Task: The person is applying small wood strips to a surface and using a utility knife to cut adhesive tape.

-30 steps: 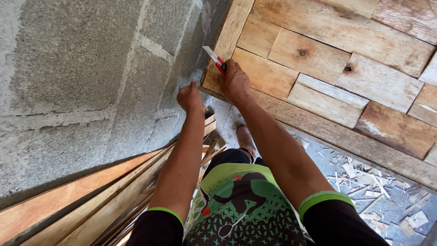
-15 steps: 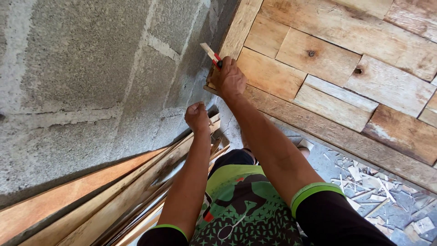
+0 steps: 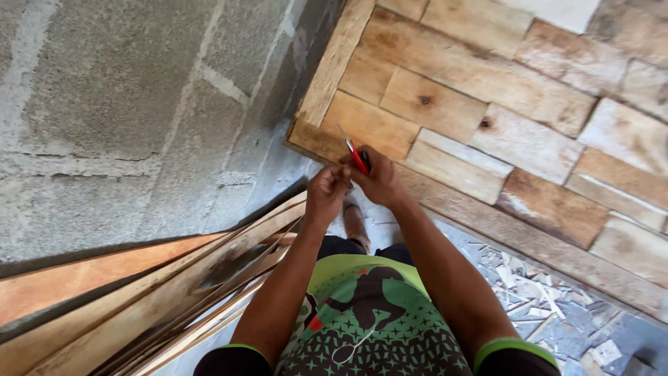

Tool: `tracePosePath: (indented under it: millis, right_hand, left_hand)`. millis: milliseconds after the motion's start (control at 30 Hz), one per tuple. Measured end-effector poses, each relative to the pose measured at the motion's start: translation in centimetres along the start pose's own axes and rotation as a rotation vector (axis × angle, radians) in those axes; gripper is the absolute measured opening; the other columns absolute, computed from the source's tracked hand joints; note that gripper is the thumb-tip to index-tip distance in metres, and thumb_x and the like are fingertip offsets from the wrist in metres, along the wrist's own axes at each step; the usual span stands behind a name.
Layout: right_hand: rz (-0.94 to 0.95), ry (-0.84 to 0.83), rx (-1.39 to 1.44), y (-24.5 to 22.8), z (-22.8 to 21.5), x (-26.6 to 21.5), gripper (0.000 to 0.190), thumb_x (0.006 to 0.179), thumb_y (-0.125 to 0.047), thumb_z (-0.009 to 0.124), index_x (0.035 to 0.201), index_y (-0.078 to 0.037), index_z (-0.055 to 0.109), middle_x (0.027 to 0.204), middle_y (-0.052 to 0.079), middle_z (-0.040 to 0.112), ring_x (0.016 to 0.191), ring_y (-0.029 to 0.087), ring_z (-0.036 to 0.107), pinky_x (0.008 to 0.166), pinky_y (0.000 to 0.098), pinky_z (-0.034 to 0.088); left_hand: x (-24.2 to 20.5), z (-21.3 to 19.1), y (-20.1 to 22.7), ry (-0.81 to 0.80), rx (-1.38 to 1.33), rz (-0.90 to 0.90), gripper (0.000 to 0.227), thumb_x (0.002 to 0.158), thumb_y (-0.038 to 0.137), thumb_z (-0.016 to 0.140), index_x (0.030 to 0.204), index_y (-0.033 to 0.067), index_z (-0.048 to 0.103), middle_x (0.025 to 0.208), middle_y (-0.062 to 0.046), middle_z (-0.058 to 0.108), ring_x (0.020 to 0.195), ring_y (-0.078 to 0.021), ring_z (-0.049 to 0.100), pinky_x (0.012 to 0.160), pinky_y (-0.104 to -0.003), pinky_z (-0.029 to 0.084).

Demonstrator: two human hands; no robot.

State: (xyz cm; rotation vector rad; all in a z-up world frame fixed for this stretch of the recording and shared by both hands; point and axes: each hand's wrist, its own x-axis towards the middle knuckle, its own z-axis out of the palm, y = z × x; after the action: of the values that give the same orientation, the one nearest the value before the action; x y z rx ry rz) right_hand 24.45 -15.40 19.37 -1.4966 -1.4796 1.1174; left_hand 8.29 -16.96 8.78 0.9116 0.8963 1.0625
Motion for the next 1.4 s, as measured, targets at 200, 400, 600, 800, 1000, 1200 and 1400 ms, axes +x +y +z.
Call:
tracePosePath:
  millis: [200, 400, 600, 800, 1000, 1200, 1400]
  right_hand:
    - [0.079, 0.036, 0.068, -1.8, -7.5, -6.2, 0.024, 0.088, -0.004, 0.076, 0.109, -0.001, 0.066, 0.094, 0.008, 0.075, 0.085, 0.012, 0.07, 0.077, 0.0292, 0.058]
    - [0.169, 0.097, -0.122, -5.0, -14.7, -10.7, 0.022, 0.084, -0.007, 0.082, 0.1, -0.001, 0.067, 0.09, 0.008, 0.078, 0.083, 0.013, 0.073, 0.075, 0.0308, 0.057]
    - [0.115, 0.109, -0.106, -4.2, -19.3, -13.2, 0.025, 0.083, -0.007, 0.081, 0.101, -0.002, 0.064, 0.09, 0.007, 0.079, 0.083, 0.013, 0.073, 0.075, 0.0308, 0.058]
    - [0.089, 0.121, -0.149, -5.1, -21.5, -13.2, 0.024, 0.084, -0.006, 0.083, 0.1, -0.001, 0.065, 0.089, 0.007, 0.077, 0.082, 0.014, 0.071, 0.074, 0.0304, 0.058]
    - [0.198, 0.083, -0.043, -4.3, -22.8, -9.6, 0.024, 0.086, -0.008, 0.079, 0.101, -0.002, 0.061, 0.087, 0.006, 0.076, 0.073, 0.013, 0.072, 0.065, 0.029, 0.059]
    - [0.106, 0.119, -0.123, -5.6, -24.1, -4.1, 0.02, 0.09, -0.008, 0.075, 0.101, -0.002, 0.059, 0.084, 0.006, 0.077, 0.07, 0.015, 0.072, 0.063, 0.0295, 0.057]
    - [0.02, 0.147, -0.243, -5.7, -25.2, 3.8, 0.021, 0.092, -0.01, 0.072, 0.106, -0.004, 0.057, 0.087, 0.008, 0.077, 0.07, 0.022, 0.073, 0.064, 0.0353, 0.055]
  left_hand:
    - [-2.6, 9.1, 2.1, -0.115, 0.13, 0.062, 0.015, 0.095, -0.007, 0.059, 0.106, 0.0024, 0.061, 0.089, -0.002, 0.068, 0.08, -0.0078, 0.065, 0.068, -0.023, 0.051]
    - [-4.8, 17.3, 4.5, -0.097, 0.28, 0.098, 0.012, 0.092, -0.003, 0.063, 0.103, 0.0007, 0.065, 0.087, -0.004, 0.071, 0.078, -0.0089, 0.065, 0.069, -0.025, 0.054]
    - [-6.9, 23.2, 7.8, -0.066, 0.51, 0.122, 0.012, 0.092, 0.007, 0.069, 0.102, 0.0023, 0.066, 0.077, -0.008, 0.071, 0.068, -0.0129, 0.068, 0.061, -0.029, 0.055]
    - [-6.6, 25.4, 8.4, -0.048, 0.536, 0.249, 0.015, 0.091, 0.005, 0.067, 0.105, 0.0035, 0.062, 0.081, -0.009, 0.073, 0.071, -0.0177, 0.073, 0.062, -0.031, 0.057]
    - [-3.2, 25.5, 9.3, -0.071, 0.596, 0.273, 0.025, 0.091, 0.007, 0.07, 0.113, 0.003, 0.058, 0.082, -0.011, 0.074, 0.072, -0.0221, 0.075, 0.064, -0.033, 0.057]
    - [3.3, 25.4, 9.4, 0.026, 0.525, 0.096, 0.026, 0.088, 0.013, 0.079, 0.108, 0.0019, 0.066, 0.078, -0.008, 0.073, 0.068, -0.0132, 0.068, 0.062, -0.029, 0.055]
    - [12.9, 22.8, 5.4, -0.121, 0.007, 0.031, 0.007, 0.098, 0.007, 0.07, 0.098, 0.0009, 0.073, 0.08, 0.0, 0.069, 0.072, -0.007, 0.059, 0.064, -0.024, 0.048]
